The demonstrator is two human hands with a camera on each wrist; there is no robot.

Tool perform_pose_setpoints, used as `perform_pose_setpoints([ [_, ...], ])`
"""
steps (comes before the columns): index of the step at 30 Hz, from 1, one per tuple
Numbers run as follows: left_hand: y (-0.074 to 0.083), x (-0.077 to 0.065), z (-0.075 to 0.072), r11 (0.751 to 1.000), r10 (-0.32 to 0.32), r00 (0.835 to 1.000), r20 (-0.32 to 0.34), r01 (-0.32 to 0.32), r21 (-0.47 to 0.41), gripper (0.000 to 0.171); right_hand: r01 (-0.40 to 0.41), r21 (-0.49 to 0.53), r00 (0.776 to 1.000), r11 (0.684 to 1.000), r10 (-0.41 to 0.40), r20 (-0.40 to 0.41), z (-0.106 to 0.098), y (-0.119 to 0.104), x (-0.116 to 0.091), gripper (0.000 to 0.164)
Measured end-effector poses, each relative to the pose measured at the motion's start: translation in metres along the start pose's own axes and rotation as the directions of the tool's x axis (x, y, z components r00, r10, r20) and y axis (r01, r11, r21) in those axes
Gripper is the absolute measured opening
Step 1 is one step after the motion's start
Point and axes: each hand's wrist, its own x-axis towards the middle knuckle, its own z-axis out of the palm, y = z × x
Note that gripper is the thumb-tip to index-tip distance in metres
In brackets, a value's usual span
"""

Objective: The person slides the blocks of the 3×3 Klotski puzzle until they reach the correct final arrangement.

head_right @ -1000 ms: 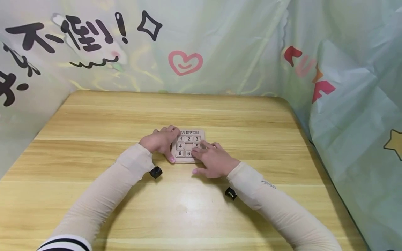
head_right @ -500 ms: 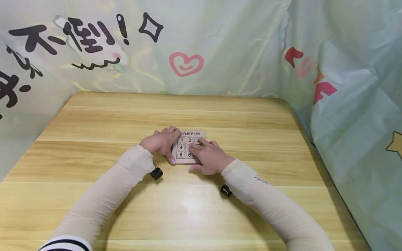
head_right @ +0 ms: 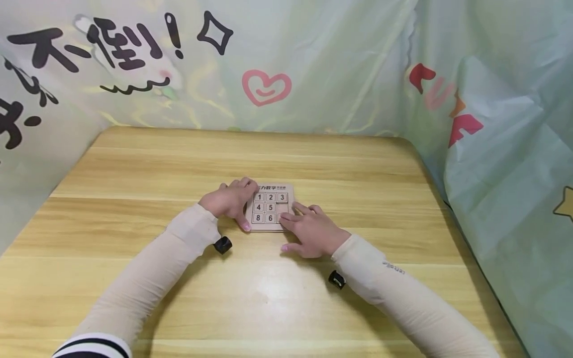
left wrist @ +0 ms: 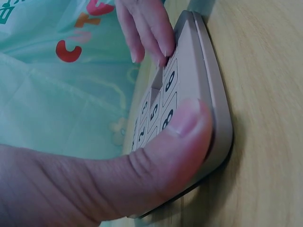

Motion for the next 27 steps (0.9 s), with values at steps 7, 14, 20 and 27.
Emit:
perform_pose_setpoints([
  [7,0.0,0.0,-0.001,1.0,-0.002,1.0,-0.002,0.002,0.005,0.106,-0.02,-0.029,0.998,0.999,0.018,-0.06,0.002,0.008,0.014,0.072],
  [14,-0.001,-0.001,-0.002,1.0,-0.001,1.0,-0.001,0.001,-0.001,0.103,0.033,0.011,0.999,0.999,-0.033,0.0,0.0,-0.005,0.015,0.073],
  [20,0.0,-0.002,-0.002,1.0,-0.01,1.0,0.004,0.01,0.004,0.105,-0.004,0.033,1.0,0.999,0.004,0.014,-0.005,-0.003,0.004,0.066],
  [27,0.001,-0.001,-0.001,1.0,0.0,1.0,-0.005,0.0,-0.001,0.106,-0.007,0.038,1.0,0.999,0.007,-0.006,-0.006,0.005,0.0,0.065],
])
